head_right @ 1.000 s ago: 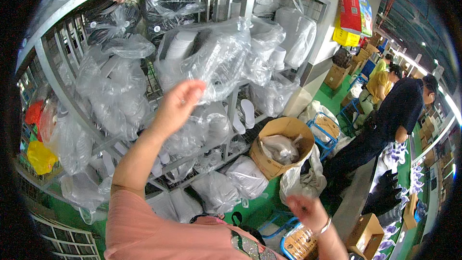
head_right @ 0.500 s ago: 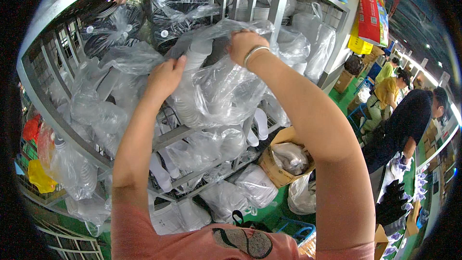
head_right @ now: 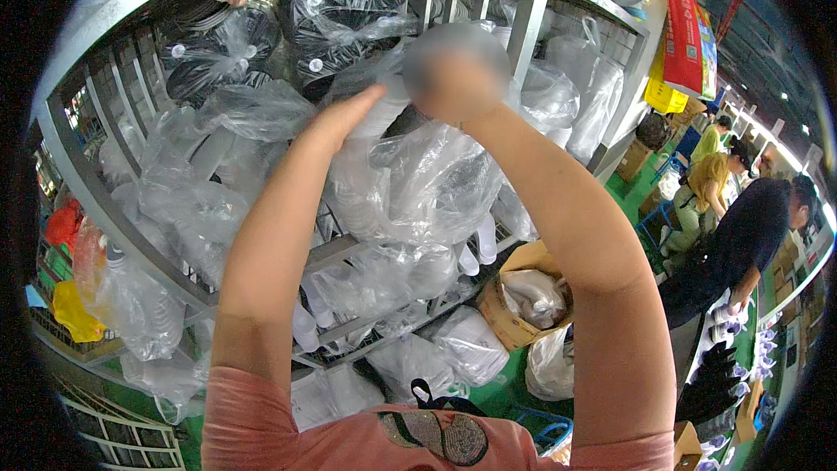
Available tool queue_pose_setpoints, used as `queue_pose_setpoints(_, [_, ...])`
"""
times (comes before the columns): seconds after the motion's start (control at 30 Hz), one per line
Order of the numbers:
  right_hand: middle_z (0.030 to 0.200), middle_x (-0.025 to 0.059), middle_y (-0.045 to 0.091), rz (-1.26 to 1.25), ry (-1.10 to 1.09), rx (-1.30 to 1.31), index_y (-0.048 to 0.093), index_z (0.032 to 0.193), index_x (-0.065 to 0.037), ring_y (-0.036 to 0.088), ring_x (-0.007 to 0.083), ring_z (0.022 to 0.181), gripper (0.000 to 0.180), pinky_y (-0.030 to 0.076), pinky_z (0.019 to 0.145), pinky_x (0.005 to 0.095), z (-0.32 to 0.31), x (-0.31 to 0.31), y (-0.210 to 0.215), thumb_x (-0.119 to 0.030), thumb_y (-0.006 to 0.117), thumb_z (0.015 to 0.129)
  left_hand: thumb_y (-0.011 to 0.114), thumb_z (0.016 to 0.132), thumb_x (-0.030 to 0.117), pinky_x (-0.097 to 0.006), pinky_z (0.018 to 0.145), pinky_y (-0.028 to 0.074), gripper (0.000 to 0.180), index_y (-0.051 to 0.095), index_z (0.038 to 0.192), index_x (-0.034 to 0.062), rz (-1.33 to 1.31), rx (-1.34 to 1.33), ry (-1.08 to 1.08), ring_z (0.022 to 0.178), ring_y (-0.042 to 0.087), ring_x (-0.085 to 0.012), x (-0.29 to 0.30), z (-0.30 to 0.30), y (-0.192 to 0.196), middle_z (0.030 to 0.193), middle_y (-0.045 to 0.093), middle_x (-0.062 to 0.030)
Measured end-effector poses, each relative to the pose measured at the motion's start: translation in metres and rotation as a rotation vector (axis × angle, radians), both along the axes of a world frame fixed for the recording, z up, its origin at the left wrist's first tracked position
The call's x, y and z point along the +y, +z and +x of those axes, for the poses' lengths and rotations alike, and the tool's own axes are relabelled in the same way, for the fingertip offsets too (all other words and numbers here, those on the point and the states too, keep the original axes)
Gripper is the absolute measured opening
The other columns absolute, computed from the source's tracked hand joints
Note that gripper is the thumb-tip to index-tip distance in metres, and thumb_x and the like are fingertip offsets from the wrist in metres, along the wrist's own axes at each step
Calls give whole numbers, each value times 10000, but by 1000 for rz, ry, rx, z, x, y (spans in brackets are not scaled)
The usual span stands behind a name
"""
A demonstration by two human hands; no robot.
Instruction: The person places white insoles into a series of purple and white shoes on a conveyor belt. The person picks up stacks of insoles from a shelf, brings them to the conveyor, and inserts them into each shoe one by one.
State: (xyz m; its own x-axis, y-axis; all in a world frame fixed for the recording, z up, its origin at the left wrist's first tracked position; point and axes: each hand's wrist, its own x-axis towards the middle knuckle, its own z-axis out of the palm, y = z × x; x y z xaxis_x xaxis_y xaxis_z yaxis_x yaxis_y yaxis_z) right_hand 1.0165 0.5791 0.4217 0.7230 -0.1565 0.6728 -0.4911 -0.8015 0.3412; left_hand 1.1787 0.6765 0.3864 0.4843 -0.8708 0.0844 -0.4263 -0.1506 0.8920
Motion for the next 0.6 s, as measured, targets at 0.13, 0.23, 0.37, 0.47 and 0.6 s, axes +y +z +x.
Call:
queue_pose_setpoints(0.13, [908, 54, 552, -288, -78, 14, 591, 846, -103, 514, 248, 846, 259, 407, 703, 393, -11, 1, 3, -315, 582, 696, 472, 742, 554, -337, 976, 234, 694, 437, 1211, 42, -116, 145, -143, 1180, 344, -235, -2, 2, -10, 1277, 390, -125])
queue_pose_setpoints(0.23, [904, 55, 553, -318, -37, -27, 596, 841, -111, 517, 241, 838, 210, 410, 686, 384, -6, 22, 5, -274, 552, 717, 472, 744, 545, -345, 970, 239, 677, 447, 1204, 48, -158, 175, -200, 1164, 349, -228, -10, 20, -19, 1270, 395, -120])
queue_pose_setpoints(0.37, [856, 38, 555, -147, 53, 30, 591, 825, -122, 519, 235, 784, 214, 409, 643, 361, 6, 4, -19, -299, 547, 714, 487, 730, 519, -351, 970, 235, 672, 446, 1201, 42, -157, 141, -133, 1166, 341, -227, -13, 12, -7, 1266, 393, -132])
queue_pose_setpoints(0.47, [849, 28, 558, 220, -99, 177, 593, 839, -132, 520, 220, 774, 224, 414, 637, 348, 5, 4, -20, -307, 551, 706, 497, 713, 508, -349, 973, 230, 691, 430, 1206, 28, -128, 181, -74, 1169, 337, -240, 10, -12, 3, 1267, 386, -148])
queue_pose_setpoints(0.6, [801, 25, 567, 63, -95, 141, 593, 806, -124, 539, 183, 740, 161, 432, 593, 336, -15, 51, 12, -238, 539, 706, 499, 703, 507, -363, 978, 220, 723, 402, 1222, 13, -186, 255, -2, 1181, 323, -259, 15, 5, -8, 1282, 365, -158])
